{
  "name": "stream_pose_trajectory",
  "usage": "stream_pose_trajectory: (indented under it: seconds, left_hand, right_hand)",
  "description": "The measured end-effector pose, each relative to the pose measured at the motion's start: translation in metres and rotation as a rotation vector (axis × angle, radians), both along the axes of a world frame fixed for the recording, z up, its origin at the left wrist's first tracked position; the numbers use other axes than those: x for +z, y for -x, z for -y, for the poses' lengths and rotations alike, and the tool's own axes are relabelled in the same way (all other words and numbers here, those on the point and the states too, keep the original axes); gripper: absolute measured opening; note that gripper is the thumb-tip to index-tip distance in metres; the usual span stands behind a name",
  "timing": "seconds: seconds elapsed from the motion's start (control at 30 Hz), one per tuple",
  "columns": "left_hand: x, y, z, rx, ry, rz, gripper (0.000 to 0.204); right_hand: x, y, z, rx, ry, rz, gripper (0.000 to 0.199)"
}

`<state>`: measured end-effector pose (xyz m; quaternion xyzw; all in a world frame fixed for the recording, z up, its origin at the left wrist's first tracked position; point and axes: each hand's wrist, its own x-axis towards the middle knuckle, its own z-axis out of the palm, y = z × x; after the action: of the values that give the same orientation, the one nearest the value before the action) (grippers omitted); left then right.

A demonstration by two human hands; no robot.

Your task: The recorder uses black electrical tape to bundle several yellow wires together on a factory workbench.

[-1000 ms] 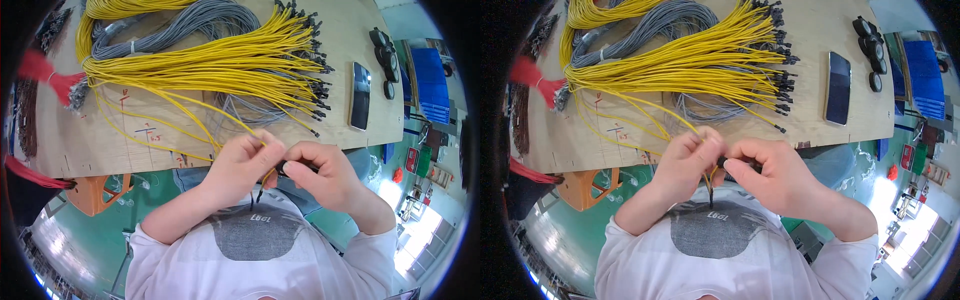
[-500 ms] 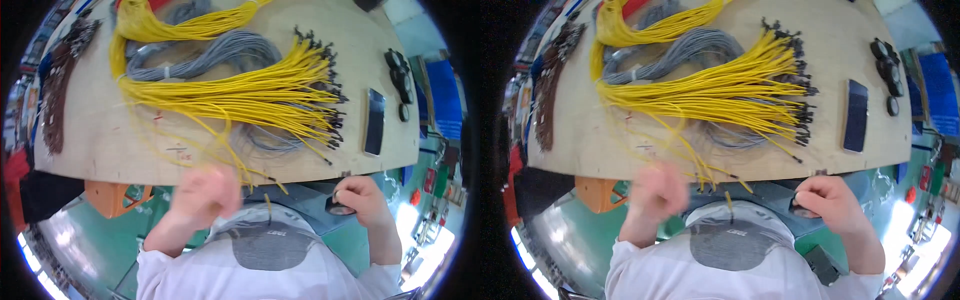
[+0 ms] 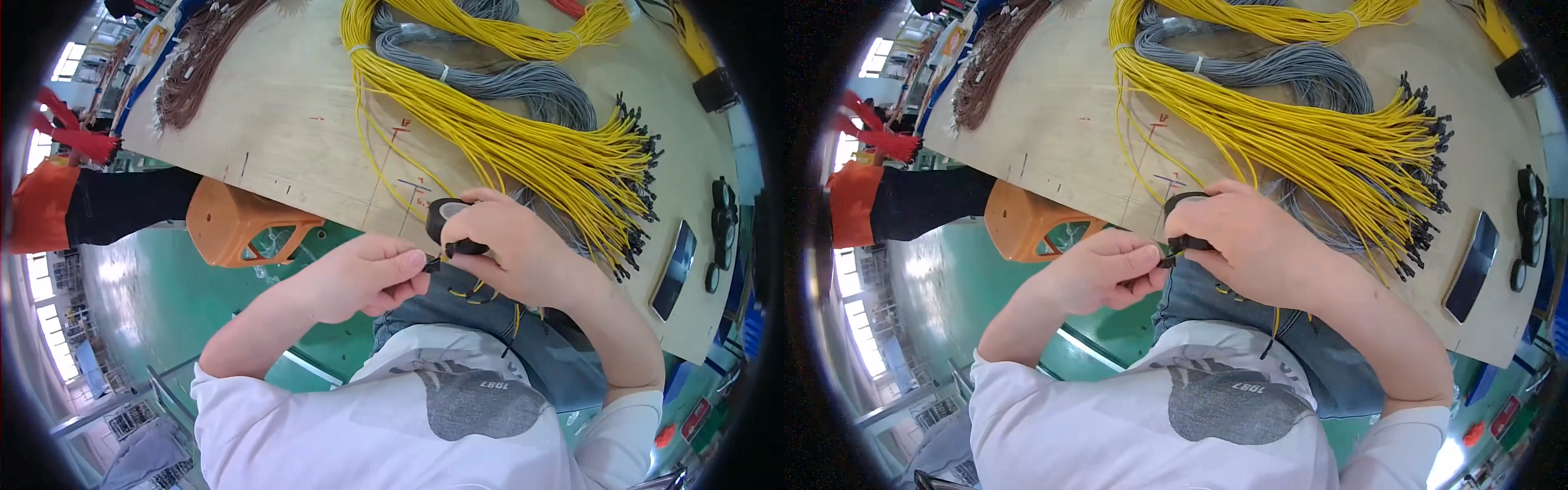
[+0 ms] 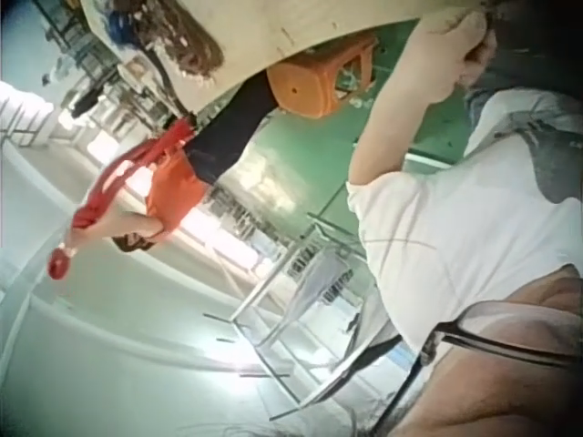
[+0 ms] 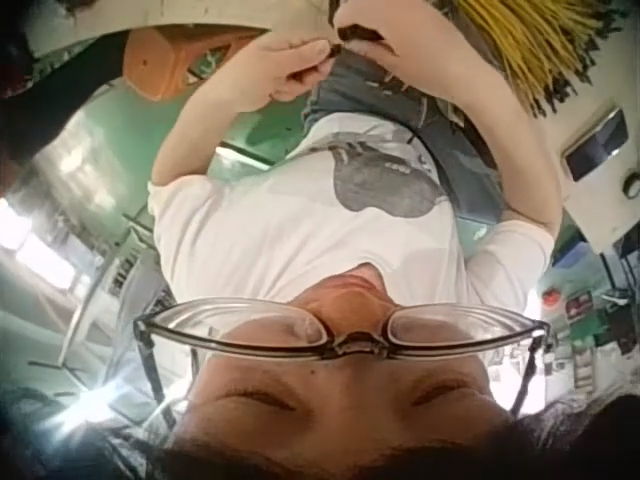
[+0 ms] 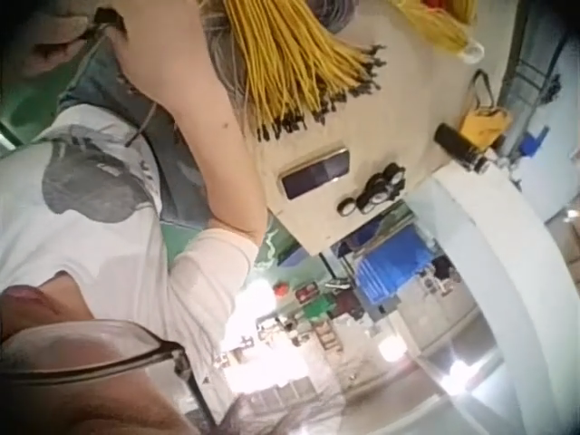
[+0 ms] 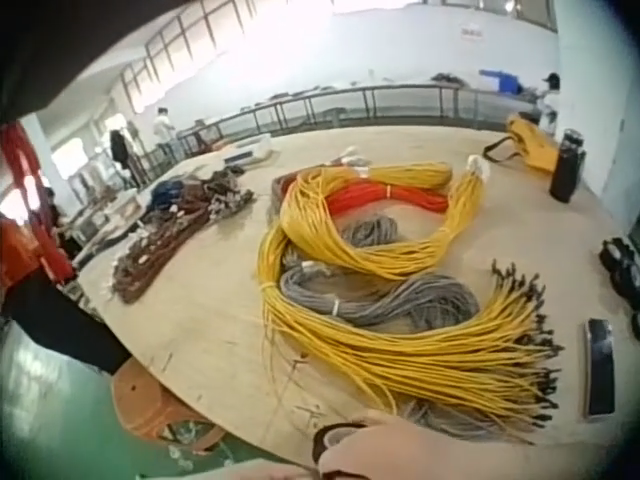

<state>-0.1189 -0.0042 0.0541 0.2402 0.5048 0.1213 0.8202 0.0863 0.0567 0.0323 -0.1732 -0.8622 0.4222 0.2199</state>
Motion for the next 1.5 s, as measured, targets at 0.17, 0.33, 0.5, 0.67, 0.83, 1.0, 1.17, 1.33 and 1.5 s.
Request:
stream_pose_trajectory:
  seconds: [0.17,0.33,0.5,0.67,0.83,1.0,1.17,1.33,1.5]
  left_hand:
    - [-0.005,0.004,-0.012,-0.129,-0.194,-0.207,0.031]
    - [-0.006,-0.003,-0.019,-0.230,-0.581,-0.233,0.019]
    - [-0.015,-0.003,-0.009,-0.400,-1.352,-0.399,0.012]
    - [-0.032,-0.005,-0.009,-0.699,-2.013,-0.885,0.012]
    - [-0.041,-0.009,-0.016,-0.669,-2.100,-0.992,0.012]
    - [-0.022,-0.012,-0.007,-0.422,-1.136,-0.481,0.025]
    - [-0.030,0.009,-0.010,0.162,-0.031,0.432,0.043]
    - [-0.026,-0.003,-0.011,0.055,-0.093,0.384,0.033]
    - [-0.018,-0.016,-0.009,0.157,-0.144,0.306,0.023]
  right_hand:
    - [0.001,0.002,0.003,-0.061,0.003,-0.013,0.023]
    - [0.008,0.006,-0.003,-0.032,0.024,0.066,0.023]
    - [0.009,0.003,-0.009,-0.083,0.457,0.039,0.019]
    - [0.003,0.007,-0.006,-0.143,0.703,0.092,0.016]
    - [0.000,0.009,-0.003,-0.231,0.797,0.014,0.016]
    - [0.005,-0.001,-0.005,-0.168,0.528,-0.005,0.017]
    - [0.003,-0.010,-0.006,-0.112,0.438,-0.104,0.019]
    - [0.006,-0.015,-0.005,-0.115,0.400,-0.084,0.021]
    - [0.015,-0.017,0.006,-0.364,0.222,-0.067,0.024]
